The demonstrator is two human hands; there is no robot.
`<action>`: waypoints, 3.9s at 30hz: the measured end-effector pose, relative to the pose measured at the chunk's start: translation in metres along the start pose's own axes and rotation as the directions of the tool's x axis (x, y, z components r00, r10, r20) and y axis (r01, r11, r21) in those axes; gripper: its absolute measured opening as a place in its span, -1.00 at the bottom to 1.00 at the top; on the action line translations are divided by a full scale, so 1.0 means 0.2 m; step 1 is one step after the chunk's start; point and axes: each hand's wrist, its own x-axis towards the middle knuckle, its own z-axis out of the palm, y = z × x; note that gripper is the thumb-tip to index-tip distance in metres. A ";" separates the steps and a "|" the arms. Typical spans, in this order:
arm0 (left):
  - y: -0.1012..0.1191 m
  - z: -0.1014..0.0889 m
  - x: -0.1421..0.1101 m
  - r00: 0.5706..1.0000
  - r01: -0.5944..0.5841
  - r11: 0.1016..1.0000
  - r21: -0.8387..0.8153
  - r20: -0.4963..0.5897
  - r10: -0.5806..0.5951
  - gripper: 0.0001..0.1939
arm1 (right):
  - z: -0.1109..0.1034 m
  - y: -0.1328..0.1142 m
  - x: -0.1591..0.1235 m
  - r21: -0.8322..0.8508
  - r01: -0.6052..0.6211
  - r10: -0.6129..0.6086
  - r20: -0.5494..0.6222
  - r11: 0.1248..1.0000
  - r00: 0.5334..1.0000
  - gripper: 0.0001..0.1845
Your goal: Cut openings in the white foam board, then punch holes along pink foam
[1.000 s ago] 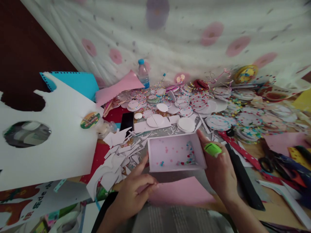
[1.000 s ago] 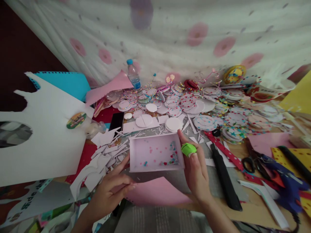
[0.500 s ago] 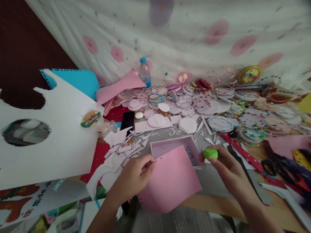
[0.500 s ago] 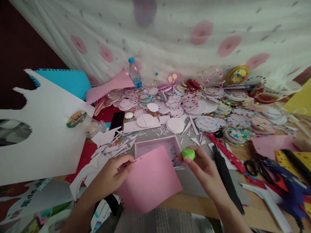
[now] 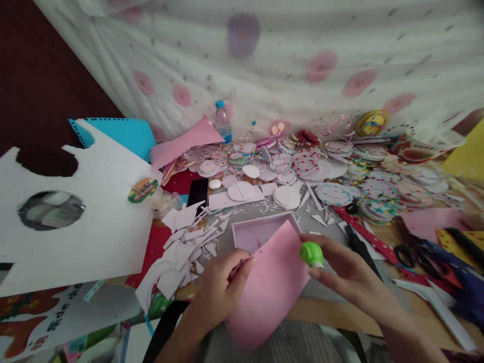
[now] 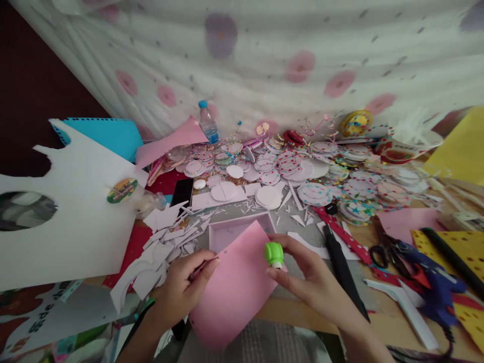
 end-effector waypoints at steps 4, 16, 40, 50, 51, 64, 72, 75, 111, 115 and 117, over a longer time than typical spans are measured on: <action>-0.01 0.07 -0.06 0.999 -0.015 0.999 -0.034 0.039 0.016 -0.77 | -0.02 -0.06 0.01 -0.108 0.050 -0.044 0.063 0.993 0.997 -0.67; 0.16 0.00 0.16 0.989 -0.097 0.976 -0.195 0.089 0.117 -0.68 | 0.07 -0.25 0.20 -0.432 0.389 -0.240 0.360 0.814 0.901 -0.80; -0.10 0.02 0.24 0.928 0.344 0.487 -0.803 0.210 -0.309 -0.62 | 0.11 -0.16 0.29 -0.112 0.057 -0.039 0.156 0.992 0.987 -0.81; -0.09 0.03 0.23 0.936 0.341 0.509 -0.790 0.236 -0.261 -0.55 | 0.08 -0.17 0.27 -0.167 0.116 -0.088 0.167 0.979 0.982 -0.83; -0.09 0.02 0.23 0.936 0.337 0.502 -0.797 0.229 -0.266 -0.55 | 0.08 -0.18 0.27 -0.168 0.114 -0.085 0.170 0.979 0.982 -0.83; -0.07 0.02 0.22 0.960 0.277 0.602 -0.749 0.190 -0.206 -0.57 | 0.11 -0.18 0.28 -0.235 0.172 -0.119 0.223 0.957 0.967 -0.82; -0.08 0.05 0.20 0.957 0.291 0.550 -0.783 0.249 -0.153 -0.62 | 0.10 -0.17 0.27 -0.247 0.162 -0.105 0.231 0.955 0.967 -0.81; -0.09 0.05 0.20 0.948 0.317 0.545 -0.776 0.274 -0.162 -0.63 | 0.10 -0.16 0.28 -0.243 0.168 -0.110 0.235 0.955 0.966 -0.82; -0.03 0.04 0.22 0.909 0.416 0.511 -0.752 0.357 -0.215 -0.63 | 0.09 -0.15 0.27 -0.228 0.124 -0.064 0.254 0.966 0.965 -0.82; -0.03 0.05 0.23 0.906 0.424 0.525 -0.738 0.345 -0.246 -0.63 | 0.10 -0.15 0.27 -0.227 0.123 -0.063 0.254 0.966 0.965 -0.82; -0.03 0.05 0.23 0.913 0.407 0.541 -0.736 0.320 -0.252 -0.64 | 0.10 -0.15 0.28 -0.222 0.121 -0.062 0.257 0.967 0.964 -0.83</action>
